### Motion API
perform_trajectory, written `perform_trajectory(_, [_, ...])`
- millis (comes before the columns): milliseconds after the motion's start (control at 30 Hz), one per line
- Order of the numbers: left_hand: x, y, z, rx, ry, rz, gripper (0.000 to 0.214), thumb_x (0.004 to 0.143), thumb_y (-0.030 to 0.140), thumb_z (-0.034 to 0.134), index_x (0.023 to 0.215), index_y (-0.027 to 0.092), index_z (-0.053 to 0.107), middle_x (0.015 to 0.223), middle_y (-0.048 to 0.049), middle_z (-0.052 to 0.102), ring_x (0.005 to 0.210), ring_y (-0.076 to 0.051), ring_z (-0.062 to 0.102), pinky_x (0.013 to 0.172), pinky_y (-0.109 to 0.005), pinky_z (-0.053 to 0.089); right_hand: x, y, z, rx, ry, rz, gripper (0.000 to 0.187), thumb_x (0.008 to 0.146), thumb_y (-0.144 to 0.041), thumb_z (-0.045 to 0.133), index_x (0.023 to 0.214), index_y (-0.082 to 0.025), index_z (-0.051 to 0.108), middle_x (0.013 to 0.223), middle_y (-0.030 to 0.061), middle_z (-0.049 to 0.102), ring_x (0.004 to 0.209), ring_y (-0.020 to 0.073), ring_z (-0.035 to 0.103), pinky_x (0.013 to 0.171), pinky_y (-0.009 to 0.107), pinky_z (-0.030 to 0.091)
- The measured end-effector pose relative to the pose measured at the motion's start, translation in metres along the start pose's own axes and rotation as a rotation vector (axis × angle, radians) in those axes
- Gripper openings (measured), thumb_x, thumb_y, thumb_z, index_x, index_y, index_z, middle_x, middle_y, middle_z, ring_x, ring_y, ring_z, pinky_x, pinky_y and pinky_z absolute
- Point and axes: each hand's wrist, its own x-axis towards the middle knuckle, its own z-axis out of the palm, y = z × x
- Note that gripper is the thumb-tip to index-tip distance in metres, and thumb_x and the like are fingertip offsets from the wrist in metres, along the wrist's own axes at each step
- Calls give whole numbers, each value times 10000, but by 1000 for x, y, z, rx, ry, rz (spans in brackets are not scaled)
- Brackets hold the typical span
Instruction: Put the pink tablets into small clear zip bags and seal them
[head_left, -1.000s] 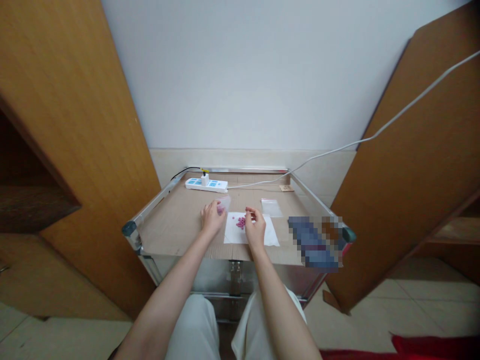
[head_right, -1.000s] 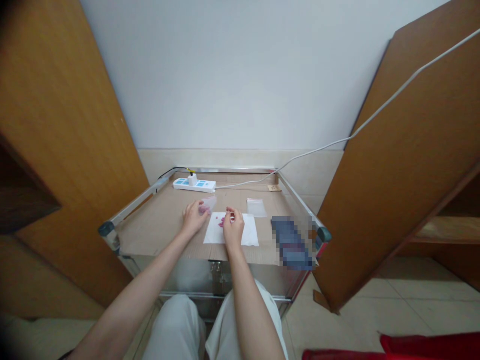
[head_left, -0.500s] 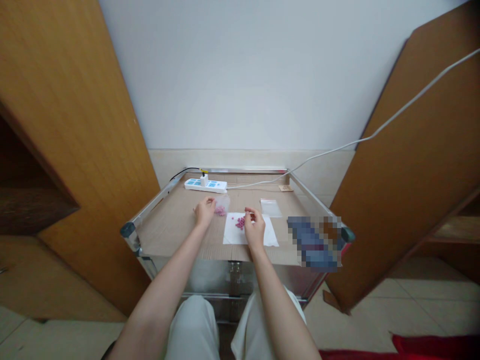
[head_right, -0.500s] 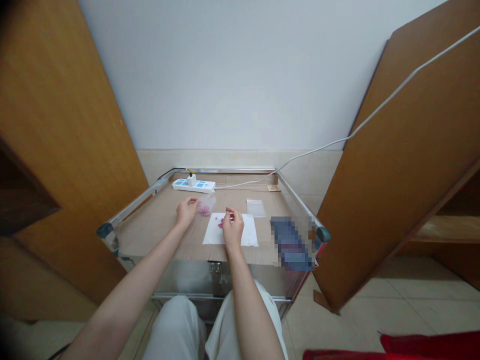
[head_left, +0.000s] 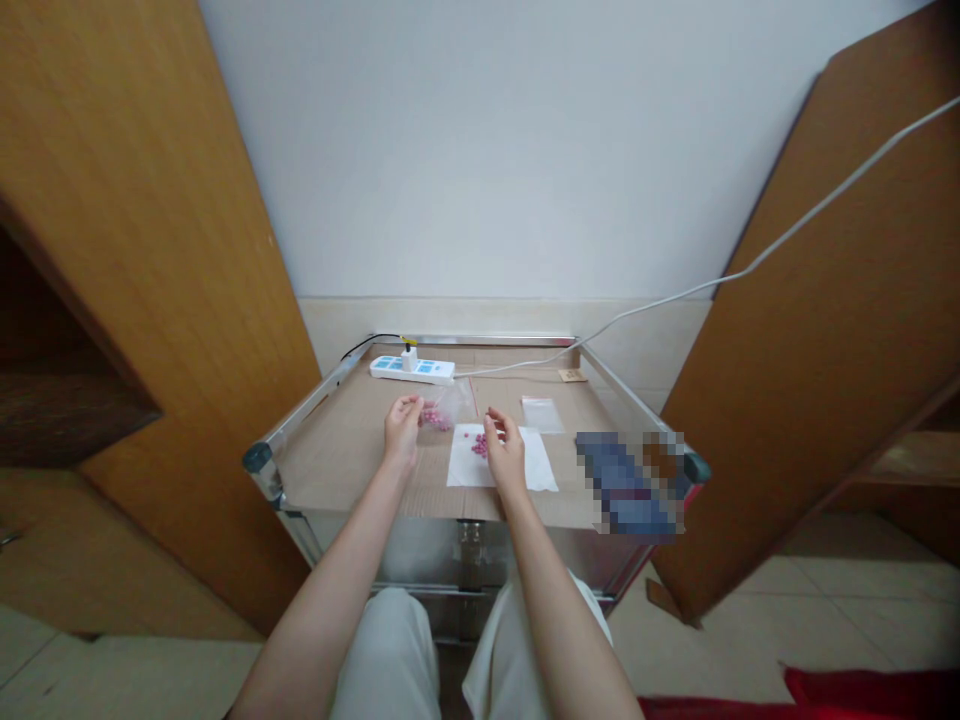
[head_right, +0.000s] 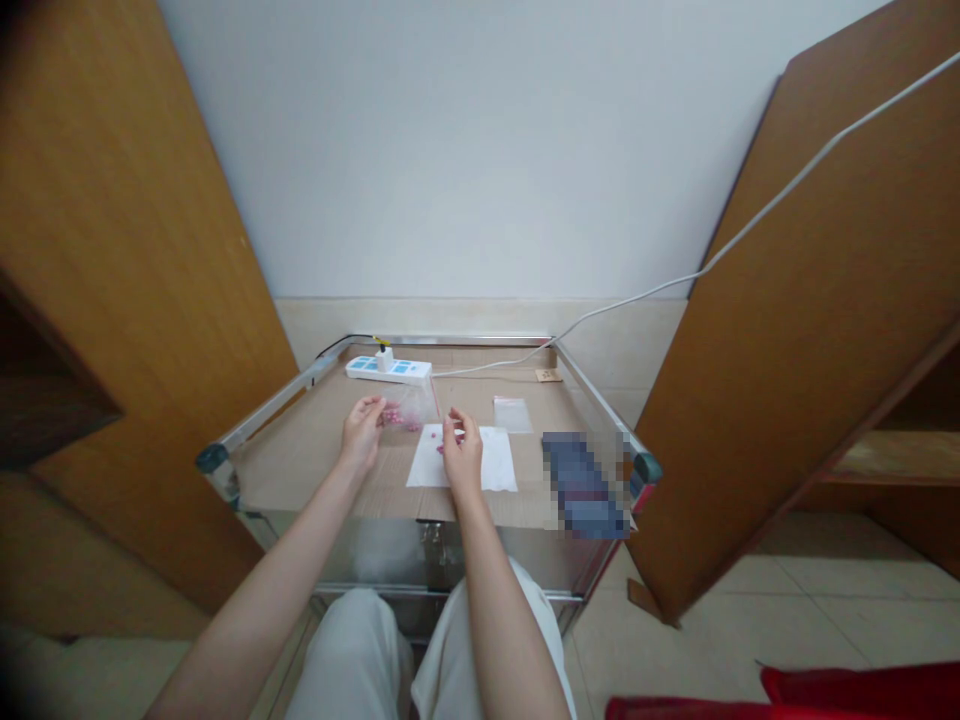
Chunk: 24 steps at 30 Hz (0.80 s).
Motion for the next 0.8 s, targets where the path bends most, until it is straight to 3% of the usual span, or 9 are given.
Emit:
perform_trajectory(200, [-13,-11,-5,-9,-14,-59,230,605,267,613,741,160,461,613,0,609,492,-81,549,492,-181,411,5,6,3,281,-84,203,344,671,-415,524,898,-156,541,737,29,607,507,93,542,398,186,402])
perform_trajectory(433, [-20,-27,-12,45,-1,-109,260,606,298,597,757,161,436,595,1,595,432,-83,524,470,-219,441,2,1,3,262,-139,236,281,590,-325,617,784,-129,560,636,22,623,468,82,524,447,196,403])
perform_trajectory(633, [-24,-28,-10,104,30,-81,263,598,254,569,779,189,390,573,50,541,408,-73,497,426,-203,423,1,0,4,211,-152,224,225,579,-293,618,725,-132,560,552,2,598,440,76,499,441,188,385])
perform_trajectory(800, [-25,-28,-13,161,-7,-15,192,570,164,521,726,188,411,947,-8,543,501,-46,518,428,-170,398,2,10,5,134,-145,156,199,601,-297,593,712,-137,553,596,24,611,479,99,529,475,214,420])
